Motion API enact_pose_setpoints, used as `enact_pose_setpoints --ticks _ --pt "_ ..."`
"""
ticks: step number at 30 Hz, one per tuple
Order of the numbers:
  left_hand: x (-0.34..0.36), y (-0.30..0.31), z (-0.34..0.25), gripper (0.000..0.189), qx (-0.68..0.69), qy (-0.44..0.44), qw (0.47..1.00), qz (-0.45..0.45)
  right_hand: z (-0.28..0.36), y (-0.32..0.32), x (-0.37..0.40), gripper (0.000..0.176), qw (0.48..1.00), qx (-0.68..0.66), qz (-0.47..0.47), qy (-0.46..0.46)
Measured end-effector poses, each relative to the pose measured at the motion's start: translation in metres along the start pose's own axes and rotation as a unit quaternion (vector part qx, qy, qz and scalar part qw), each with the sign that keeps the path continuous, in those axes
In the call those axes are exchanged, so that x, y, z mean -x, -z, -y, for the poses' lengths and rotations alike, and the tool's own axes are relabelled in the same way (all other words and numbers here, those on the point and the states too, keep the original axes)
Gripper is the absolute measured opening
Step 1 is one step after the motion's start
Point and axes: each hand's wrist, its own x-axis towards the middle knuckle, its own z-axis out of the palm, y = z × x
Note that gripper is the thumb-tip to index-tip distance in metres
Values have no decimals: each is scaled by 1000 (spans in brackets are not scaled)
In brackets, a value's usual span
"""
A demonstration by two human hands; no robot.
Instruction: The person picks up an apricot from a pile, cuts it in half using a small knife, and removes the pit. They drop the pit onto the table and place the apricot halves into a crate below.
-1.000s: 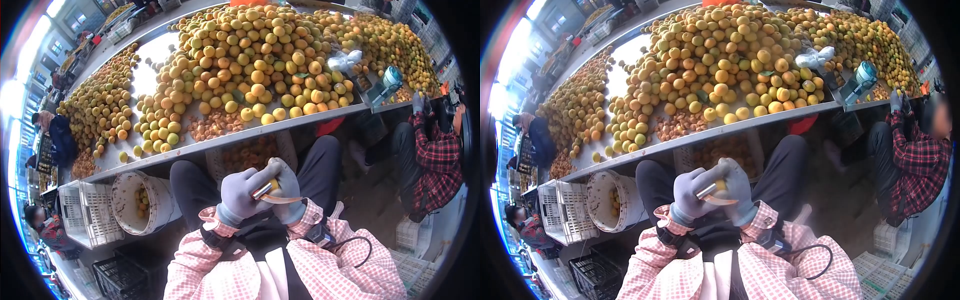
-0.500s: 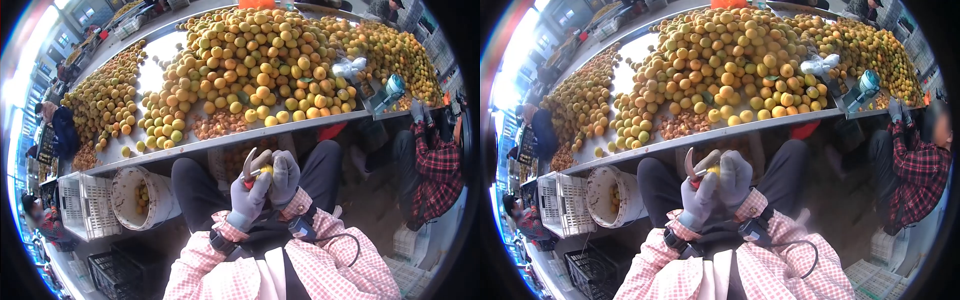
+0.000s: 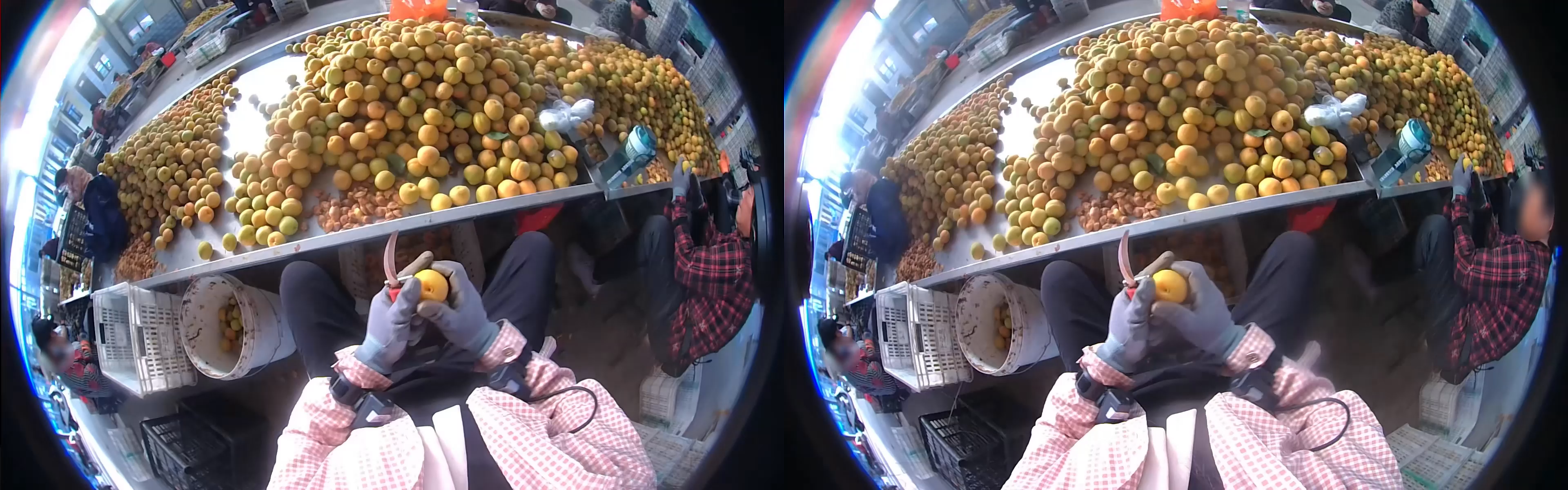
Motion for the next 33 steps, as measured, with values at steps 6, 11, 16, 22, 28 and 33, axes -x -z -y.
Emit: enact_pose_setpoints --ticks 6,11,16,22,28,33 --pt "11 26 -23 53 -275 -64 956 74 47 52 -6 52 867 -392 69 -301" --pt "18 14 -28 41 -607 -229 755 93 40 47 13 58 945 -250 81 -197" --pt "28 15 -22 55 -644 -239 716 124 54 42 17 62 949 -246 124 -151" --pt "35 16 -16 54 -669 -265 684 119 69 34 21 61 960 -204 112 -156" --pt "42 19 -15 53 -677 -271 674 117 72 38 22 50 966 -154 163 -130" --pt "48 15 -19 48 -669 -250 690 118 74 36 25 50 955 -180 157 -176"
